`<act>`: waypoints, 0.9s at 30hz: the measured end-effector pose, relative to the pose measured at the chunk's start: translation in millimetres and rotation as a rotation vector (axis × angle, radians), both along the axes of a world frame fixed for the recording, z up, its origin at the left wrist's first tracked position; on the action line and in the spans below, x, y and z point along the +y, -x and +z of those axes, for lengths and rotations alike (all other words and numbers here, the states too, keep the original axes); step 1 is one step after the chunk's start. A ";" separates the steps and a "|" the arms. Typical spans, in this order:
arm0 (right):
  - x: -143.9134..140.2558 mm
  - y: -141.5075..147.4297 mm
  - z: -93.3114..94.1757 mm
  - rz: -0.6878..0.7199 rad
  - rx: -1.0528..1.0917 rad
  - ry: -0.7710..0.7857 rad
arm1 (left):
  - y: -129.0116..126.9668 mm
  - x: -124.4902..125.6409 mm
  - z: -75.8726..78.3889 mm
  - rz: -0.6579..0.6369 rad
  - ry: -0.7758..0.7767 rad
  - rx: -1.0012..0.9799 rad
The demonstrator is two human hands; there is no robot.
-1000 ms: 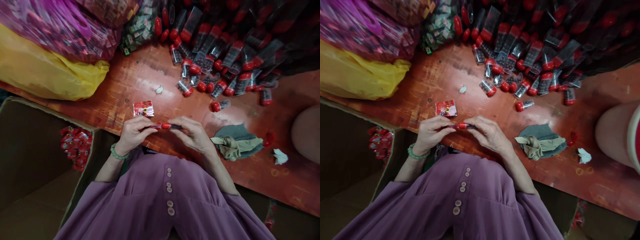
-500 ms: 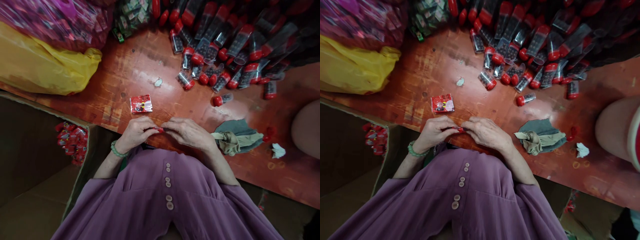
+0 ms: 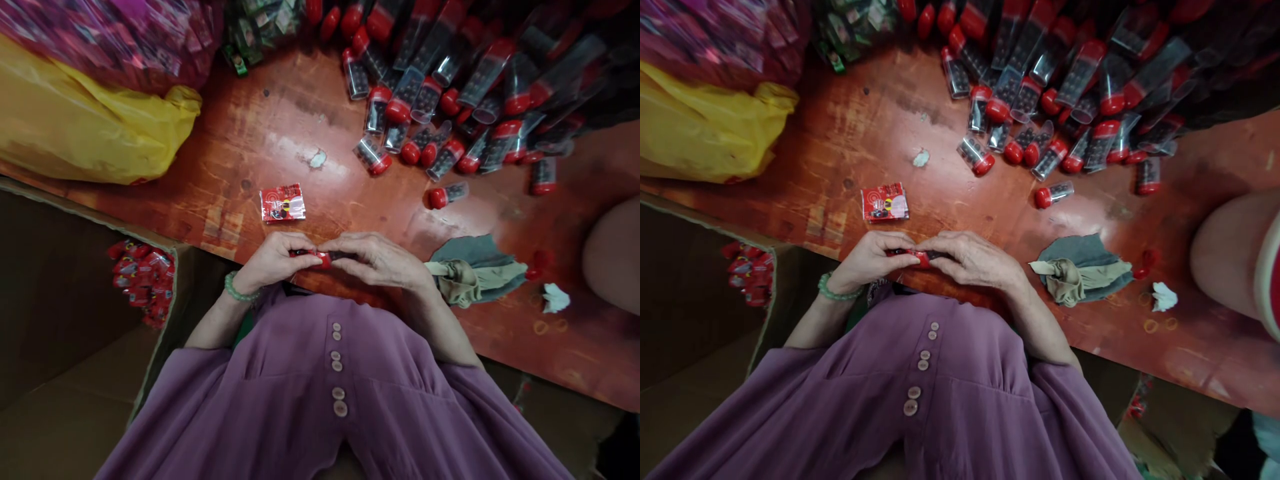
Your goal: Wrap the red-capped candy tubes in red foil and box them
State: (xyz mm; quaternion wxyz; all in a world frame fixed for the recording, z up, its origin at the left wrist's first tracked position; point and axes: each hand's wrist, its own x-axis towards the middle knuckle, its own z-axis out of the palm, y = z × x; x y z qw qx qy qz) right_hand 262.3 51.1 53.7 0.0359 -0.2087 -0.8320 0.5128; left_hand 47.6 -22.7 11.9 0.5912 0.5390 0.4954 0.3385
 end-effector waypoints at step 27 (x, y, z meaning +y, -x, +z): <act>-43.3 -4.8 -50.1 -0.737 0.286 0.610 | -55.9 -20.2 -0.1 0.606 0.525 -0.498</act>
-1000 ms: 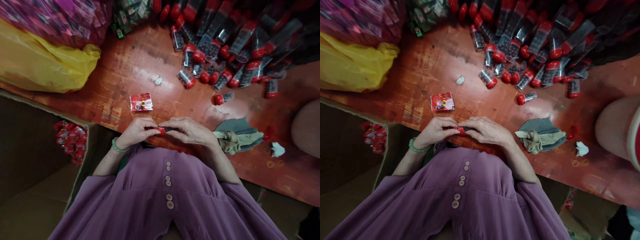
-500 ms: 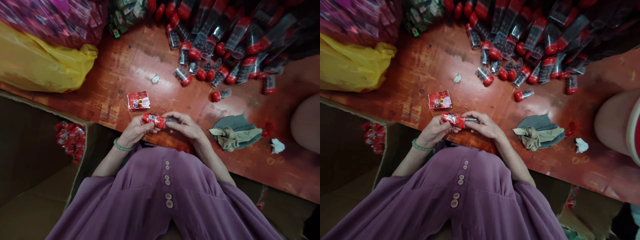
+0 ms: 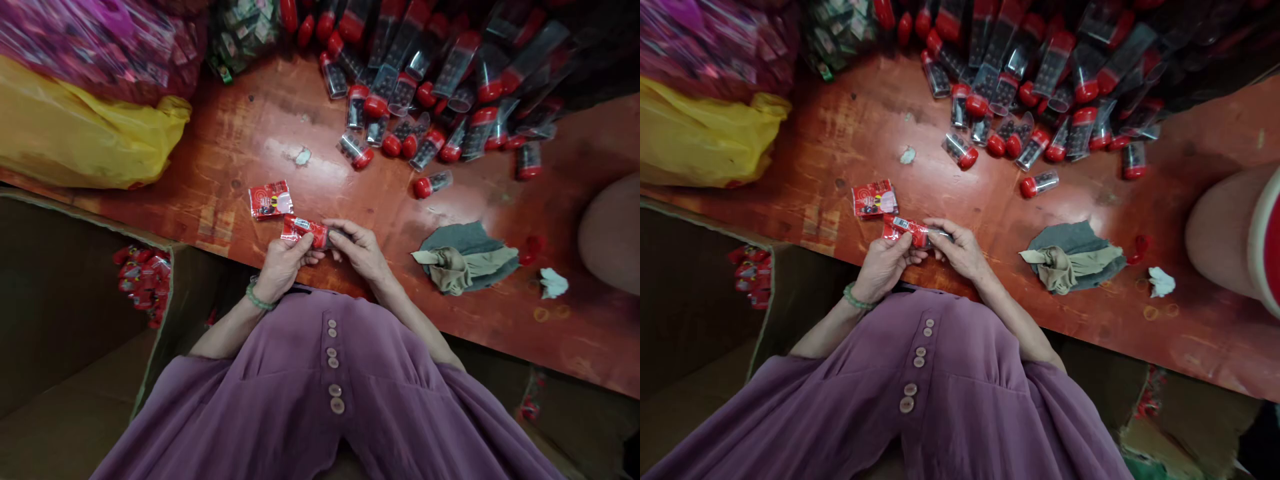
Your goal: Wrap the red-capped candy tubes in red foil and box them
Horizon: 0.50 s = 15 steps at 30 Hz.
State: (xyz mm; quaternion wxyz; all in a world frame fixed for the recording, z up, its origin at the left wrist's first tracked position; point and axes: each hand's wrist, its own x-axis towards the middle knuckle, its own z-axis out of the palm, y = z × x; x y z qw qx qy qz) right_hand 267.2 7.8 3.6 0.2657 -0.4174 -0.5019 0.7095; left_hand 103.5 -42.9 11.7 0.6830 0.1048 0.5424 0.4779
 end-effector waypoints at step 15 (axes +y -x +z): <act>-17.4 4.1 2.1 -0.129 -0.183 -0.277 | -8.0 2.8 0.5 0.053 0.003 0.043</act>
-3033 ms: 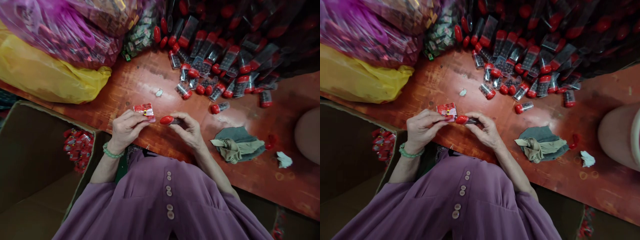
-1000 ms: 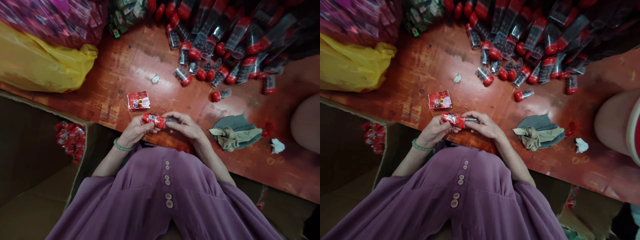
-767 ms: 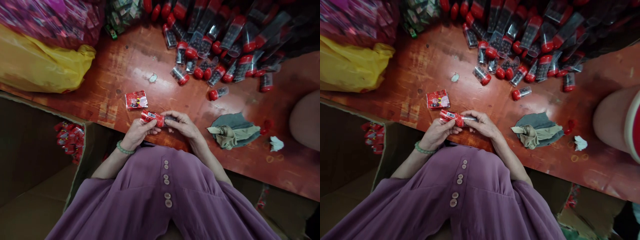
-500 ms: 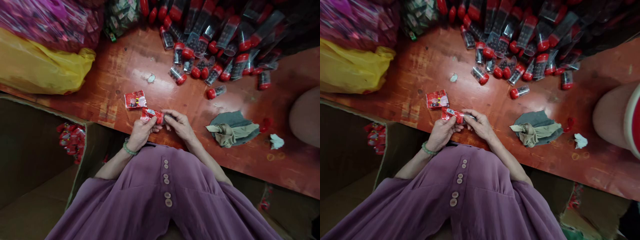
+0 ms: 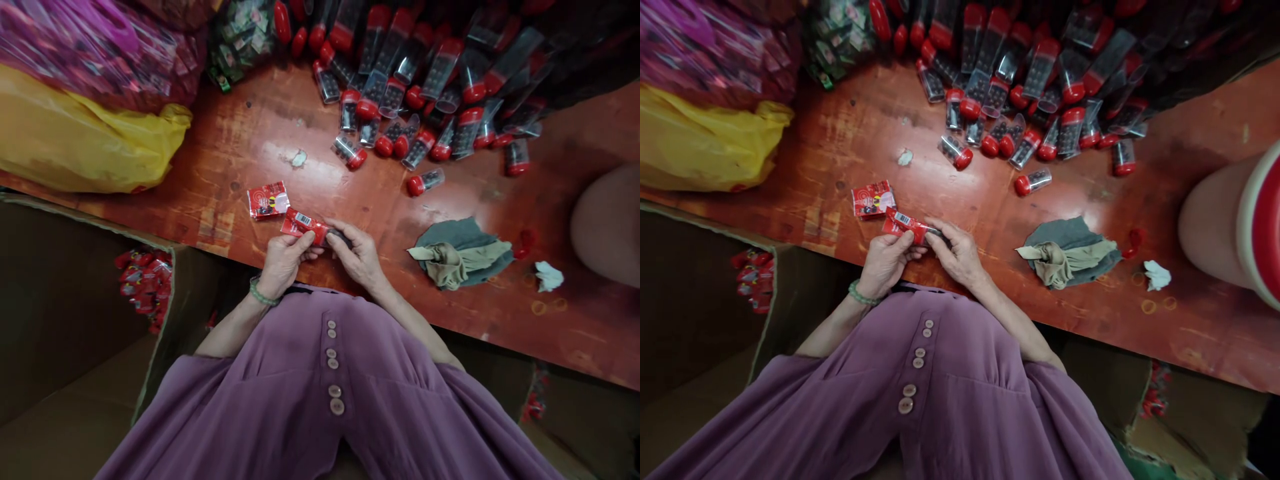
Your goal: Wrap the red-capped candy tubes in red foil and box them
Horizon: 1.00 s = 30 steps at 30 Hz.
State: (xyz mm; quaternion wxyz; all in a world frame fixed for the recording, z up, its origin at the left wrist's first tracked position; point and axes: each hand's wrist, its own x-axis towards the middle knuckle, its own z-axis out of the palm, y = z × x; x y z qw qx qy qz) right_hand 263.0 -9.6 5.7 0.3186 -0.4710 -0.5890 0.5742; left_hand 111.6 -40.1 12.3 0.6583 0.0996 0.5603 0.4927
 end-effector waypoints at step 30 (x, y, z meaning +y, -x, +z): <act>-6.2 18.2 -16.8 -0.127 -0.142 -0.322 | -5.5 7.4 -1.5 0.082 -0.043 0.003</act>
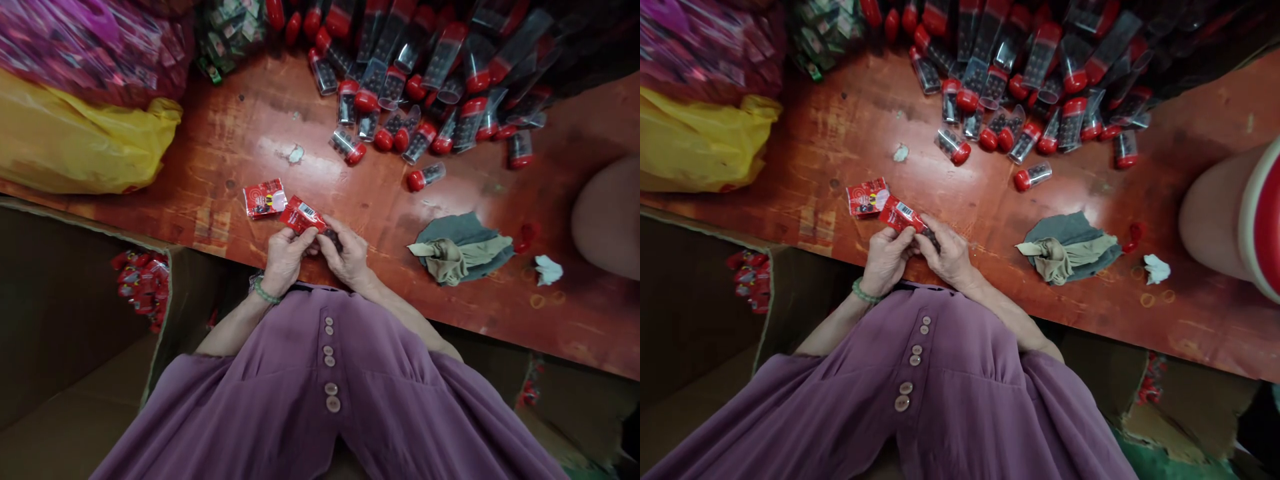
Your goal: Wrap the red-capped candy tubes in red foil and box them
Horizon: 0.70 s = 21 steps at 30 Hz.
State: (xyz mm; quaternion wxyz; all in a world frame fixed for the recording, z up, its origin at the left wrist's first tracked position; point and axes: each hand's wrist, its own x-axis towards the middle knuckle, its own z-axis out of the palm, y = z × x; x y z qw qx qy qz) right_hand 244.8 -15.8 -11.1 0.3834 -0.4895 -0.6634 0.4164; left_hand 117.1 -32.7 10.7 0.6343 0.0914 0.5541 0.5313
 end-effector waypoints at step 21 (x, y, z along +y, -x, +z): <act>3.4 3.0 -2.4 0.149 0.125 0.130 | -4.2 12.2 -1.4 0.039 -0.107 -0.048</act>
